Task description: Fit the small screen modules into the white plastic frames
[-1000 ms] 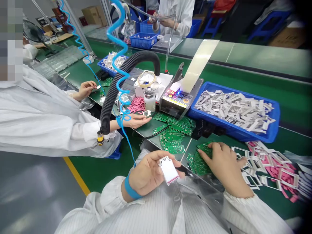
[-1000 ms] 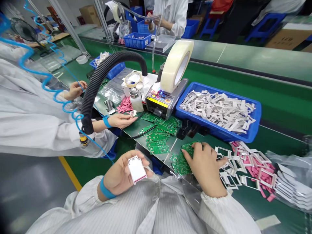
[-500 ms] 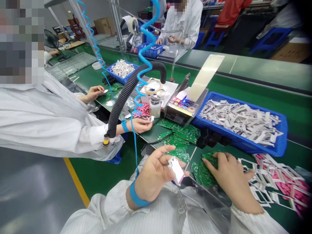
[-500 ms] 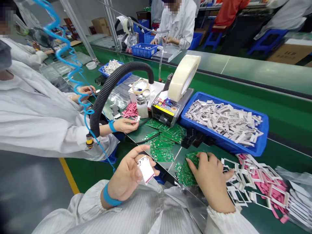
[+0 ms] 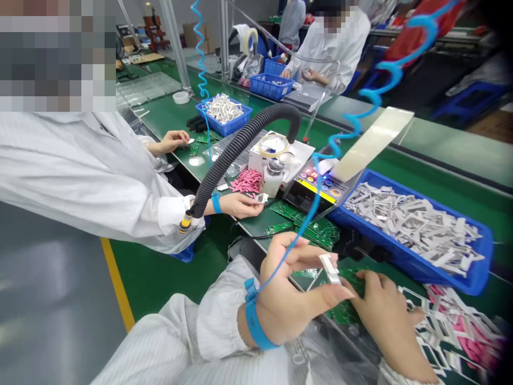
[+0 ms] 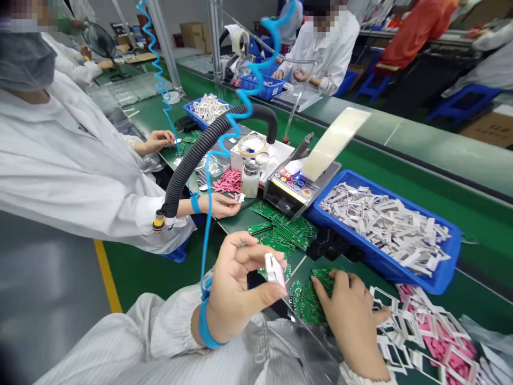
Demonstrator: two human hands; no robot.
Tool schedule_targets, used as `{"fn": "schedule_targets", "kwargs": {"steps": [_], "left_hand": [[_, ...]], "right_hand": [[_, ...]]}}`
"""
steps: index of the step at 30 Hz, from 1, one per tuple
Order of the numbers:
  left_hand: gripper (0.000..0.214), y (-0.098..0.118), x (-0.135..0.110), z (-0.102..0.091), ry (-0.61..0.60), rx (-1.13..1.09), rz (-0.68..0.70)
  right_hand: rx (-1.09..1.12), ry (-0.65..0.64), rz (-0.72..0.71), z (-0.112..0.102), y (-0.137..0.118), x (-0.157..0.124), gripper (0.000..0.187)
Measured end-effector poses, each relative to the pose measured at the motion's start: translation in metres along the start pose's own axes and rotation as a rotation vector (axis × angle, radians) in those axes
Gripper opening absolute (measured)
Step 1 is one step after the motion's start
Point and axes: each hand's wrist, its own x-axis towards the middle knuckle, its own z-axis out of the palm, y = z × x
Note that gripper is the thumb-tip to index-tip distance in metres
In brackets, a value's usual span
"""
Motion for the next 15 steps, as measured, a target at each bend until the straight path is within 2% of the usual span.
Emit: {"fn": "schedule_targets", "kwargs": {"steps": [4,7,12,15], "left_hand": [[0.045,0.003,-0.001,0.005,-0.013,-0.014,0.030],[0.042,0.007,0.000,0.005,-0.026,-0.069,-0.021],[0.030,0.003,0.005,-0.001,-0.102,-0.302,-0.342],[0.022,-0.009,0.008,-0.009,-0.145,-0.386,-0.476]], "right_hand": [[0.013,0.010,-0.028,0.000,0.002,0.000,0.037],[0.057,0.026,-0.056,0.000,0.005,0.002,0.039],[0.108,-0.014,-0.062,-0.005,0.012,0.005,0.043],[0.116,0.026,-0.080,-0.008,0.019,0.003,0.043]]}}
